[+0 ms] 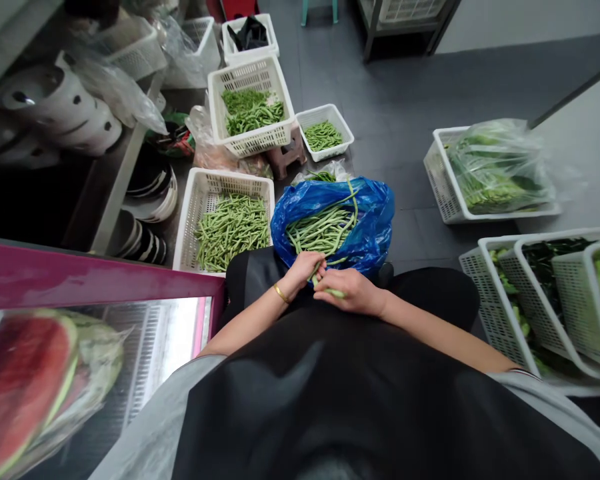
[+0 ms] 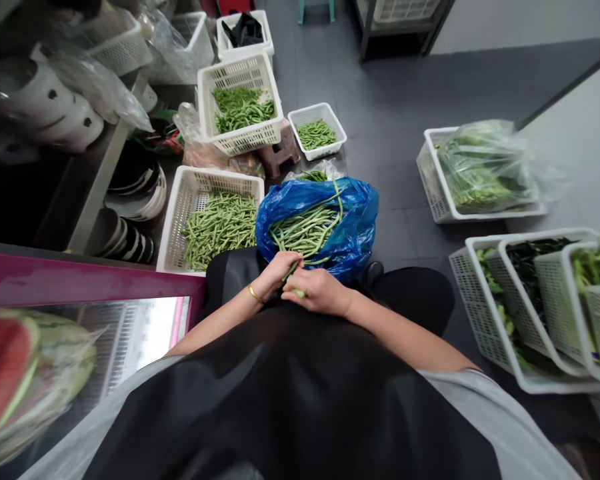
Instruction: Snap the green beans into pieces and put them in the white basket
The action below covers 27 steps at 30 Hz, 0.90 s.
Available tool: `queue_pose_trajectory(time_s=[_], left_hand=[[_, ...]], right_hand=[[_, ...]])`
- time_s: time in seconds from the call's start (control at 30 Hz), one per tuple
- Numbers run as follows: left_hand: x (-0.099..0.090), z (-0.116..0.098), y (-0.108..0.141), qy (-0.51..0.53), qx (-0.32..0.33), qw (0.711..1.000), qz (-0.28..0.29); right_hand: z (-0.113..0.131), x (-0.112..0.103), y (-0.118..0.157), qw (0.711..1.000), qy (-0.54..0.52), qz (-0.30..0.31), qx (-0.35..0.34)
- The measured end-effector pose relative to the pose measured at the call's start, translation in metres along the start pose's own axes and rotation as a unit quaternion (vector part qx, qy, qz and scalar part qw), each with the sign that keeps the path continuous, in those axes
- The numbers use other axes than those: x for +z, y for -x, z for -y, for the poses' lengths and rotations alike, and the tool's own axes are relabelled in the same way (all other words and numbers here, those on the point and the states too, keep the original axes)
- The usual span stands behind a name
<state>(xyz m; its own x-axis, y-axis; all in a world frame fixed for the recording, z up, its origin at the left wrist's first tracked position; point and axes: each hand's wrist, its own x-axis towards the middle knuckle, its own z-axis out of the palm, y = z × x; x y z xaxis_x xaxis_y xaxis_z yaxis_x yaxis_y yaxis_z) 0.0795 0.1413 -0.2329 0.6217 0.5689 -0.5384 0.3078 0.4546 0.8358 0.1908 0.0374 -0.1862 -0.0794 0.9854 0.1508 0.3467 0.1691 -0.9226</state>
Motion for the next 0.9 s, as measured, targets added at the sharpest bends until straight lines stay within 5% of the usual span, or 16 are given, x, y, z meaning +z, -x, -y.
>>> queue_pose_trajectory(time_s=[0.13,0.23,0.43,0.57,0.67,0.73,0.9], left_hand=[[-0.002,-0.004,0.002,0.065,-0.046,0.992,0.098],[-0.006,-0.006,0.007,0.091,-0.051,0.981,0.166],[-0.011,-0.004,0.011,0.079,-0.046,0.982,0.163],[-0.006,0.002,0.001,0.157,-0.04,0.986,0.03],[-0.004,0.006,-0.008,0.219,-0.058,0.971,-0.081],[-0.004,0.01,-0.009,0.208,-0.062,0.971,-0.097],[-0.007,0.017,0.007,0.011,-0.064,0.992,0.112]], right_hand=[[-0.03,0.0,-0.011,0.957,-0.175,-0.05,0.225],[-0.049,-0.009,-0.018,0.925,-0.247,-0.084,0.278],[-0.055,-0.022,-0.017,0.885,-0.296,-0.172,0.314],[-0.044,-0.005,-0.007,0.931,-0.17,-0.217,0.238],[-0.034,0.014,-0.001,0.986,0.003,-0.133,0.1],[-0.033,0.02,-0.001,0.995,0.071,-0.046,0.052],[-0.042,0.008,0.003,0.964,0.244,0.067,0.086]])
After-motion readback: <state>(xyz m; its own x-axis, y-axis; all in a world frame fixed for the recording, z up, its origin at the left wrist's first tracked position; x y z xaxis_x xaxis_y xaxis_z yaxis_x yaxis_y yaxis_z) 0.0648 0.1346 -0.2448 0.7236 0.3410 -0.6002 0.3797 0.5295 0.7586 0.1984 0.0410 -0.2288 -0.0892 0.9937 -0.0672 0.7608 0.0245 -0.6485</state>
